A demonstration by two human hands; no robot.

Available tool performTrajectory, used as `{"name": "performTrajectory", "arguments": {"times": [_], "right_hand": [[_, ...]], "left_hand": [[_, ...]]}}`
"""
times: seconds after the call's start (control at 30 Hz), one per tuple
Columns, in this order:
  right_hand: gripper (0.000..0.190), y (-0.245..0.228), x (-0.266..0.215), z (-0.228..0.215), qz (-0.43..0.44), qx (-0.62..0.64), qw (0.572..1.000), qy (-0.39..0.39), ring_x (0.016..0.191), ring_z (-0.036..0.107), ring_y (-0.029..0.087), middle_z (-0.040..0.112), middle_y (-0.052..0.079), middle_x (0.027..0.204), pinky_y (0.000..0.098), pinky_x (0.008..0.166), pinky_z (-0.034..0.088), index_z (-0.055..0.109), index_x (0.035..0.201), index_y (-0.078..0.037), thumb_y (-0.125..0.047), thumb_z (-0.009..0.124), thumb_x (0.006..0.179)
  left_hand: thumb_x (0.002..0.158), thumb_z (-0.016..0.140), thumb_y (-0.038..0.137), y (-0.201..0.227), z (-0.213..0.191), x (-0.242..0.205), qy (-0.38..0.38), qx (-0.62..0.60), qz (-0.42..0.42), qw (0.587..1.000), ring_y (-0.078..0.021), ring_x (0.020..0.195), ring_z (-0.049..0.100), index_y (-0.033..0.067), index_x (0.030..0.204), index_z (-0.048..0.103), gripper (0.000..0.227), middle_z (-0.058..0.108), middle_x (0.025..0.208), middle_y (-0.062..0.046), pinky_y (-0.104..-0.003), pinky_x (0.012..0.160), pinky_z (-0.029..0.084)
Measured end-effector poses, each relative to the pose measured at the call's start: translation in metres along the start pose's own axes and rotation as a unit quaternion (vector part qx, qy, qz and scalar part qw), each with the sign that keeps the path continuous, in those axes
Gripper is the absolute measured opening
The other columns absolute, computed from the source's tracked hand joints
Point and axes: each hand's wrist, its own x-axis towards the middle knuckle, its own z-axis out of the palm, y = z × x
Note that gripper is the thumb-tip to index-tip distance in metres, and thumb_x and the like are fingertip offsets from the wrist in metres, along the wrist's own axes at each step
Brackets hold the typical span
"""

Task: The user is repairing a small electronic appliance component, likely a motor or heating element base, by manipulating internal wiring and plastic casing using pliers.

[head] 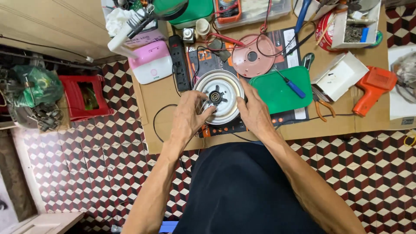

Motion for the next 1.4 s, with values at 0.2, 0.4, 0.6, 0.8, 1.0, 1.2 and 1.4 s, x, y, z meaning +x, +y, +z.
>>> {"name": "performTrajectory", "arguments": {"times": [0.2, 0.4, 0.6, 0.8, 1.0, 1.2, 1.4], "right_hand": [[0.057, -0.015, -0.02, -0.011, 0.12, -0.006, 0.993, -0.007, 0.087, 0.07, 0.032, 0.053, 0.018, 0.15, 0.0388, 0.085, 0.056, 0.043, 0.151, -0.01, -0.016, 0.056, 0.096], [0.041, 0.002, -0.022, -0.026, -0.147, -0.178, 0.97, 0.07, 0.129, 0.054, 0.039, 0.051, 0.022, 0.15, 0.0463, 0.106, 0.045, 0.062, 0.132, -0.004, -0.012, 0.071, 0.093], [0.02, -0.001, 0.008, -0.03, -0.211, -0.187, 0.959, -0.037, 0.136, 0.051, 0.038, 0.052, 0.02, 0.149, 0.0468, 0.109, 0.041, 0.073, 0.107, -0.005, -0.01, 0.073, 0.088], [0.017, -0.003, 0.012, -0.036, -0.206, -0.176, 0.959, -0.079, 0.134, 0.052, 0.038, 0.051, 0.02, 0.15, 0.0464, 0.109, 0.044, 0.073, 0.104, -0.004, -0.009, 0.072, 0.088], [0.018, 0.0, 0.011, -0.034, -0.224, -0.187, 0.953, -0.079, 0.134, 0.052, 0.038, 0.05, 0.02, 0.151, 0.045, 0.109, 0.046, 0.069, 0.105, -0.002, -0.009, 0.073, 0.089], [0.019, -0.002, 0.012, -0.034, -0.252, -0.196, 0.945, -0.072, 0.135, 0.053, 0.037, 0.049, 0.02, 0.152, 0.043, 0.107, 0.05, 0.064, 0.104, 0.0, -0.006, 0.074, 0.09], [0.018, -0.001, 0.016, -0.03, -0.278, -0.222, 0.933, -0.06, 0.136, 0.053, 0.037, 0.048, 0.02, 0.153, 0.0423, 0.107, 0.051, 0.063, 0.102, 0.001, -0.005, 0.074, 0.09]], "left_hand": [[0.066, 0.097, 0.038, 0.004, 0.041, -0.017, 0.175, 0.028, -0.024, 0.984, -0.0411, 0.137, 0.044, -0.0016, 0.139, 0.051, 0.095, 0.044, 0.148, -0.029, -0.048, 0.112, 0.04], [0.062, 0.097, 0.037, 0.014, 0.056, -0.022, 0.089, -0.038, -0.083, 0.992, -0.0399, 0.146, 0.038, 0.002, 0.149, 0.043, 0.108, 0.031, 0.161, -0.027, -0.043, 0.116, 0.039], [0.062, 0.097, 0.032, 0.011, 0.061, -0.022, 0.105, -0.059, -0.053, 0.991, -0.0409, 0.146, 0.039, 0.0015, 0.15, 0.04, 0.109, 0.027, 0.164, -0.028, -0.043, 0.117, 0.039], [0.062, 0.097, 0.033, 0.008, 0.067, -0.021, 0.114, -0.067, -0.048, 0.99, -0.0397, 0.145, 0.041, 0.0028, 0.142, 0.048, 0.099, 0.026, 0.163, -0.03, -0.044, 0.117, 0.039], [0.069, 0.093, 0.031, 0.005, 0.065, -0.023, 0.127, -0.132, -0.026, 0.983, -0.043, 0.145, 0.037, 0.0003, 0.133, 0.051, 0.083, 0.023, 0.16, -0.036, -0.044, 0.109, 0.044], [0.099, 0.065, 0.02, -0.016, 0.049, -0.016, 0.098, -0.147, -0.021, 0.984, -0.0365, 0.13, 0.063, 0.0084, 0.115, 0.068, 0.019, 0.049, 0.155, -0.029, -0.04, 0.1, 0.057], [0.089, 0.072, 0.016, -0.014, 0.038, 0.0, 0.099, -0.02, 0.04, 0.994, -0.0391, 0.121, 0.064, 0.0071, 0.105, 0.076, 0.019, 0.055, 0.145, -0.027, -0.043, 0.095, 0.054]]}}
